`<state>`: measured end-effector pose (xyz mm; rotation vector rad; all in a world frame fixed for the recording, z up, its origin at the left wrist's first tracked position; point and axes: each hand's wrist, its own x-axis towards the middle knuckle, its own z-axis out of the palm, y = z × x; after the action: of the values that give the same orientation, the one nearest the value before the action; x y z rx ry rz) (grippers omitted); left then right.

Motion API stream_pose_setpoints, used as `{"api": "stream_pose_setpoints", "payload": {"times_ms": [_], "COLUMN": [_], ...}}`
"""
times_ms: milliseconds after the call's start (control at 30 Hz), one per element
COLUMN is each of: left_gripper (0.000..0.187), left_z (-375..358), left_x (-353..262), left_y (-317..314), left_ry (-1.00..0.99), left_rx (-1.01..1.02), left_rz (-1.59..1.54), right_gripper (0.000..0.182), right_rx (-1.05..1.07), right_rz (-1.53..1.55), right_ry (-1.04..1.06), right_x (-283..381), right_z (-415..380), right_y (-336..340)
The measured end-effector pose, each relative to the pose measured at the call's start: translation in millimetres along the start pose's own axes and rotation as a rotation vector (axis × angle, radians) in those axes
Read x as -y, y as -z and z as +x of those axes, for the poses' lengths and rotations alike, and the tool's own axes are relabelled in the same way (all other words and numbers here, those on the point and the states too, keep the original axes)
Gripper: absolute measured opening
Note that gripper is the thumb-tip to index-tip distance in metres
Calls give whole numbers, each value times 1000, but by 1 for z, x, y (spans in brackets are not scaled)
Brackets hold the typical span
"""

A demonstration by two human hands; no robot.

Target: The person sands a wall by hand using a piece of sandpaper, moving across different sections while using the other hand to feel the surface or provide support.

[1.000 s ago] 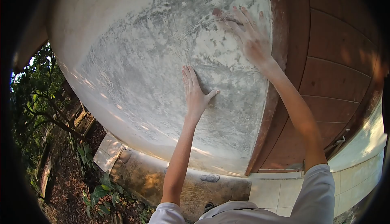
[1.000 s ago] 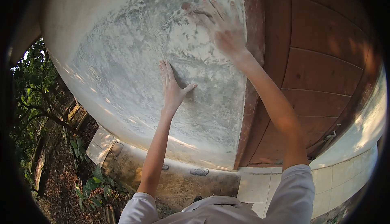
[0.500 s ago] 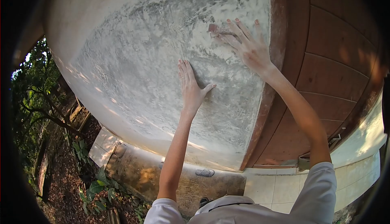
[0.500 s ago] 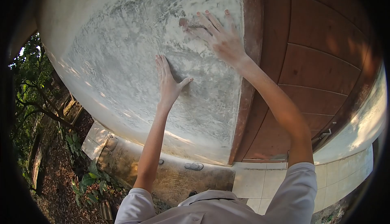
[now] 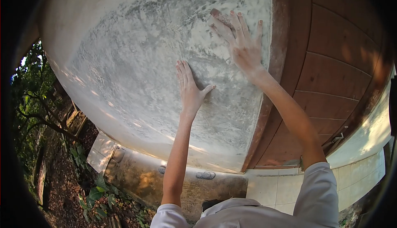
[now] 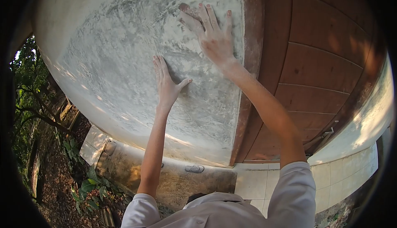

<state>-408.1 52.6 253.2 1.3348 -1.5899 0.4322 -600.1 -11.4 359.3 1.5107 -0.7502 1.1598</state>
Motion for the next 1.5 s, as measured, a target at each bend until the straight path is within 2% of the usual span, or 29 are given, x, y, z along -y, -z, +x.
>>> {"api": "stream_pose_setpoints", "payload": {"times_ms": [133, 233, 300, 367, 433, 567, 600, 667, 733, 867, 900, 967, 1000, 1133, 1200, 1300, 1433, 1500], "left_gripper": [133, 134, 135, 134, 134, 134, 136, 135, 133, 132, 133, 133, 134, 136, 137, 133, 135, 134], "left_z": [-1, 0, 1, -1, 5, 17, 19, 24, 28, 27, 27, 29, 30, 35, 38, 35, 35, 36], "left_x": [4, 6, 7, 8, 9, 15, 17, 20, 22, 24, 25, 27, 27, 25, 24, 22, 27, 27], "left_y": [-3, -4, -4, -2, 0, 7, 10, 13, 15, 16, 16, 16, 15, 18, 18, 20, 23, 24], "left_ry": [0, -8, -24, -43, -77, -121, -116, -126, -131, -124, -140, -148, -158, -168, -171, -151, -171, -174], "left_rx": [0, 17, -6, -9, -32, -39, -16, -21, -30, -7, -14, -14, -18, -15, -27, -46, -24, -9], "left_rz": [-15, 7, -1, 13, 15, -6, -3, 1, 0, -9, 3, 7, 13, 23, 42, 0, 12, 11], "right_gripper": [38, 44, 51, 56, 62, 62, 62, 60, 57, 58, 58, 60, 61, 64, 54, 56, 61, 50], "right_rx": [19, 51, 217, 220, 206, 4, -58, -78, -98, 118, 205, 209, 208, 116, 86, 33, 45, 214], "right_rz": [53, 117, 123, 63, -13, 67, 132, 95, 59, 33, 45, -19, -84, -27, -10, 13, 161, 139], "right_ry": [-106, -180, -75, -38, 5, -170, -247, -262, -269, -234, -193, -146, -97, -129, -193, -257, -207, 85], "right_x": [9, 21, 23, 17, 8, -13, -14, -8, 1, 38, 41, 31, 27, 10, 6, 16, 47, 34], "right_z": [17, -33, -76, -83, -58, 42, 55, 54, 40, -59, -71, -78, -76, 12, 42, 20, -59, -77], "right_y": [-4, 3, 8, 14, 13, 4, 3, -2, -6, 9, 16, 15, 14, 12, 14, 1, -6, 2]}}
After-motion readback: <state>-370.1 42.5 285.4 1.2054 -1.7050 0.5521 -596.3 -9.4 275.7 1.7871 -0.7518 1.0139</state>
